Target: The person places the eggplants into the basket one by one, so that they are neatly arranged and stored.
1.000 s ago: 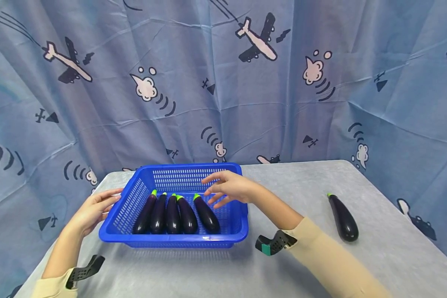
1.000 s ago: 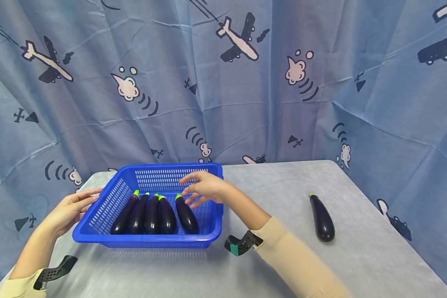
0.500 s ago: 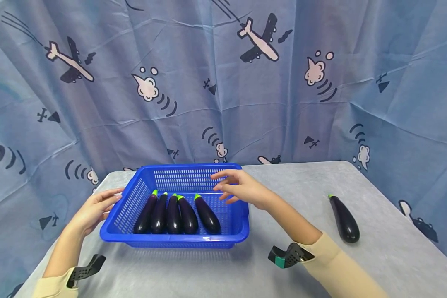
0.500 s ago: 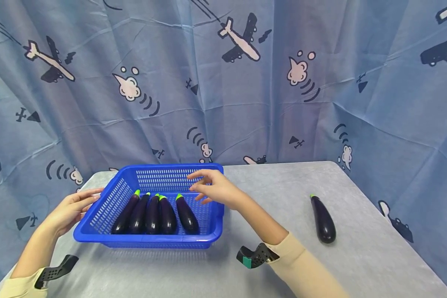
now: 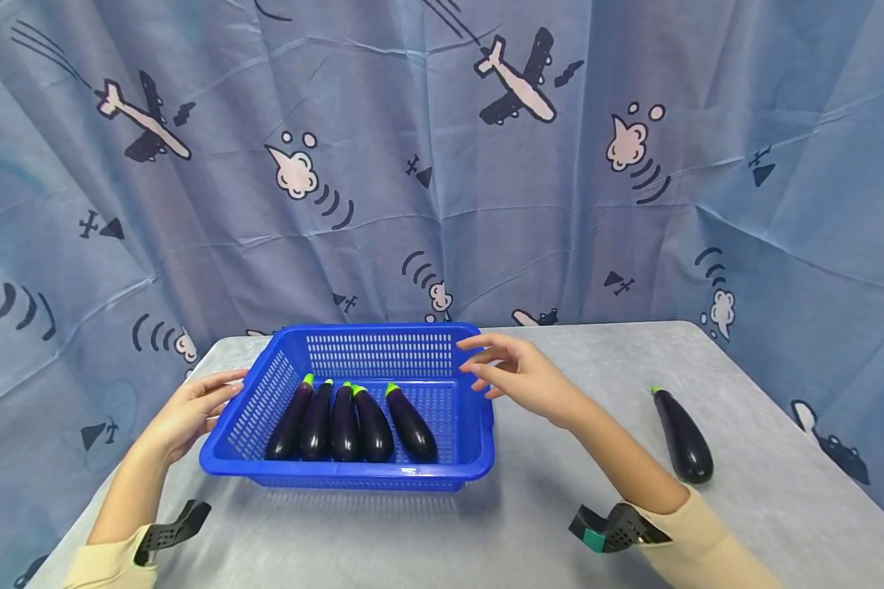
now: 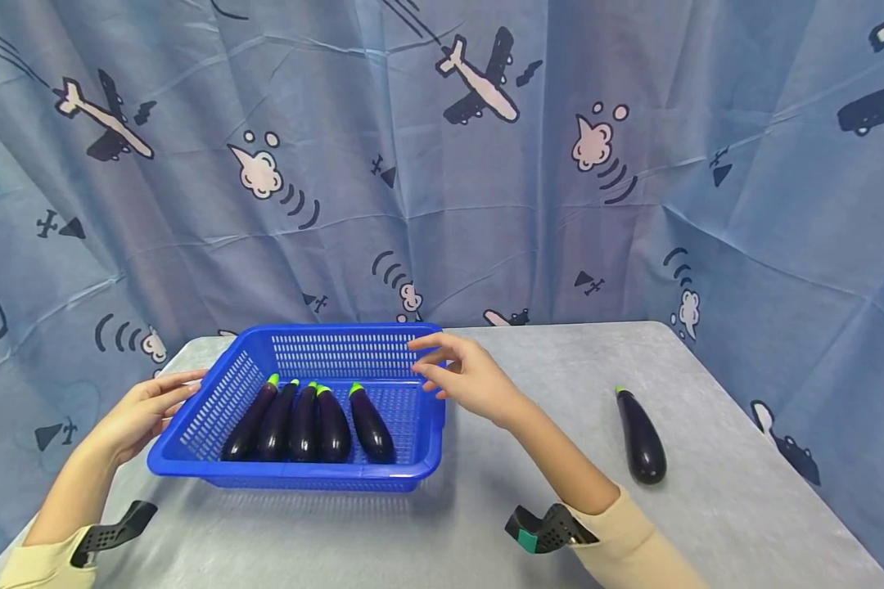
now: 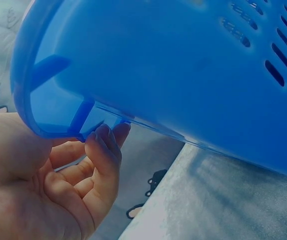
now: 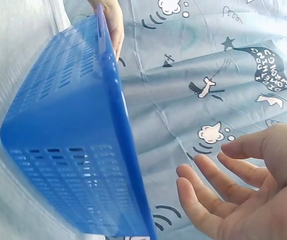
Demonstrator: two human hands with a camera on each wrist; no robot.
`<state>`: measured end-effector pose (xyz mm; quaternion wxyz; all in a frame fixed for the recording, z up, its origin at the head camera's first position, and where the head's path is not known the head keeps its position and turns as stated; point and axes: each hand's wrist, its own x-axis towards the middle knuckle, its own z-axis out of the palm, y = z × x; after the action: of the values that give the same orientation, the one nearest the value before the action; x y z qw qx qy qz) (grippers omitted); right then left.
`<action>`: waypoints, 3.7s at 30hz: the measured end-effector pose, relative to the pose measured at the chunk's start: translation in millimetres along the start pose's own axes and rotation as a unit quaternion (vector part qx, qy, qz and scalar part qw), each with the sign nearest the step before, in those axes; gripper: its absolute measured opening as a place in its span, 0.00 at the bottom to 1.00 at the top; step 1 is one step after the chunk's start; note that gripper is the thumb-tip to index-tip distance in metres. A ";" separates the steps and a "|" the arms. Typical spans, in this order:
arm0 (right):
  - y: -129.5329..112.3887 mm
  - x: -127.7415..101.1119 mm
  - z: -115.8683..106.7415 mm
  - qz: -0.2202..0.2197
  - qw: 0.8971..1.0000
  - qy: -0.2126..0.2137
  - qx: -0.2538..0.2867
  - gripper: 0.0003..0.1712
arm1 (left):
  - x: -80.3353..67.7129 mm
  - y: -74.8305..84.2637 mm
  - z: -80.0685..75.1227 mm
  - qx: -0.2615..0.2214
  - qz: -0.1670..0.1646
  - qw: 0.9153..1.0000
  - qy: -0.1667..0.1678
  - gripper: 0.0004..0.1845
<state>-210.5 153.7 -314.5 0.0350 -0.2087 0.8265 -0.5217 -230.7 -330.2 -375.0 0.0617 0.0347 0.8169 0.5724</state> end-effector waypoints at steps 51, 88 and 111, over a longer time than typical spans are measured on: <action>56.4 -80.7 -121.3 -0.001 0.986 0.128 -0.106 0.27 | 0.0 1.5 2.1 -0.013 0.001 1.000 0.001 0.33; 124.0 -102.4 -169.4 0.145 0.969 0.121 -0.158 0.33 | 0.4 -0.6 1.1 -0.008 0.001 1.000 0.002 0.33; 159.9 -102.5 -179.2 0.252 0.958 0.058 -0.126 0.43 | -0.7 0.7 1.1 0.001 -0.003 1.000 0.005 0.33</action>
<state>-215.8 403.6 -389.9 0.0909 0.0342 0.9121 -0.3984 -229.9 -329.0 -374.7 0.0592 0.0296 0.8181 0.5713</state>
